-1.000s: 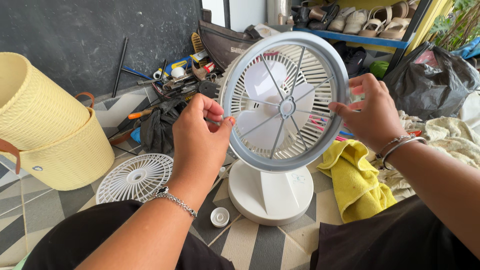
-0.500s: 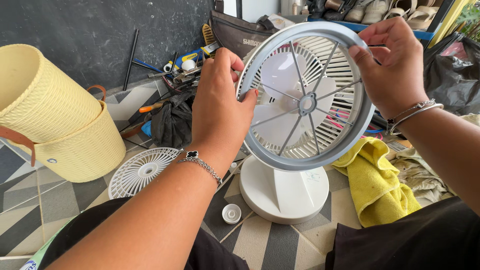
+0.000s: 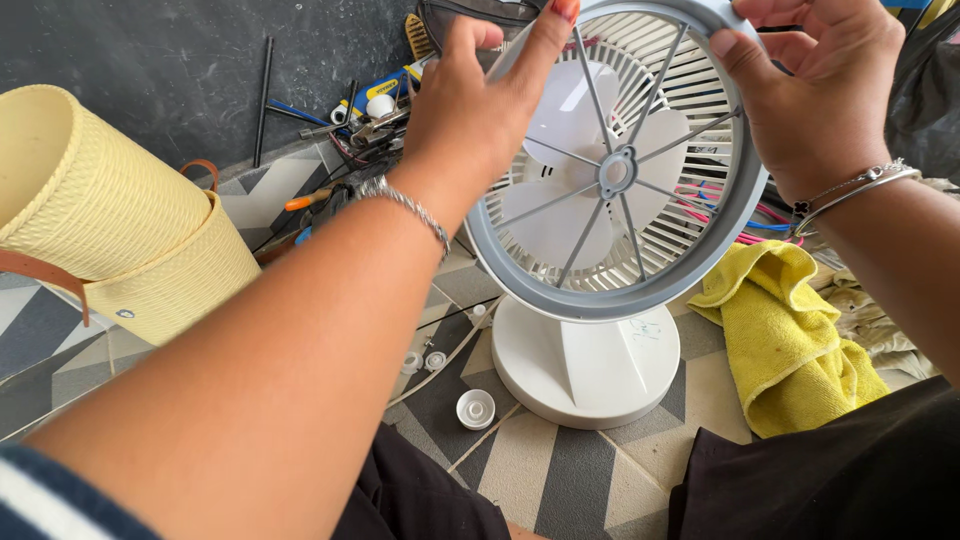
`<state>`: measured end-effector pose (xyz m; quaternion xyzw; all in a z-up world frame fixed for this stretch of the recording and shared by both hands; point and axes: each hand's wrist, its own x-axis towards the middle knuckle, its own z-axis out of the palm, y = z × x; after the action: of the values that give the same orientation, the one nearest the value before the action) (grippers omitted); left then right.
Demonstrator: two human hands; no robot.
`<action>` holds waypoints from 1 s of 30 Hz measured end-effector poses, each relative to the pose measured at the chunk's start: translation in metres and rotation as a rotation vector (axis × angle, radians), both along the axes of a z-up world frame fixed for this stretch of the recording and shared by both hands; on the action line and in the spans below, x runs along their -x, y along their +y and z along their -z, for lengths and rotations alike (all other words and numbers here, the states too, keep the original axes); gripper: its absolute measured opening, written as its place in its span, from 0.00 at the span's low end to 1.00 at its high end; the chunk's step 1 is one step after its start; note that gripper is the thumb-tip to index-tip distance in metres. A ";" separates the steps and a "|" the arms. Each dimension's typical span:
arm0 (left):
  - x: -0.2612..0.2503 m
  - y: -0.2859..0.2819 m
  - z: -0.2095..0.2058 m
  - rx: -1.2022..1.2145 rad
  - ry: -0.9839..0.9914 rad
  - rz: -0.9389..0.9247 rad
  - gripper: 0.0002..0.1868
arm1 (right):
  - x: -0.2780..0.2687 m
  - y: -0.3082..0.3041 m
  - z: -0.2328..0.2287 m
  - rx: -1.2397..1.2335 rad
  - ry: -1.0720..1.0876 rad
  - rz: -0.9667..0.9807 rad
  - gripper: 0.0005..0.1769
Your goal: The person assembles a small electric fan by attaching the front grille, securing the fan blade with a central cap, and fastening the rear grille. The person handles the fan base, grille, blade, and cap by hand.
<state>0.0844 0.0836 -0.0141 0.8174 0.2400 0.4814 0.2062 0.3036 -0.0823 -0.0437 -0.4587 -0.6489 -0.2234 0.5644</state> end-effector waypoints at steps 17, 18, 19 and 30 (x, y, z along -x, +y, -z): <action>-0.007 0.025 -0.017 0.180 0.106 0.483 0.27 | -0.006 0.005 -0.029 0.528 0.652 -0.257 0.15; -0.008 0.025 -0.015 0.171 0.104 0.482 0.25 | -0.008 0.010 -0.021 0.479 0.662 -0.242 0.16; -0.009 0.027 -0.013 0.161 0.102 0.481 0.25 | -0.011 0.013 -0.013 0.429 0.589 -0.245 0.18; -0.019 0.059 -0.005 -0.224 0.233 0.213 0.31 | 0.001 0.003 0.039 -0.118 -0.182 0.473 0.20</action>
<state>0.1029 0.1423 -0.0092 0.9062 0.1193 0.3827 0.1345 0.3029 -0.0793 -0.0825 -0.5422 -0.5576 -0.4271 0.4613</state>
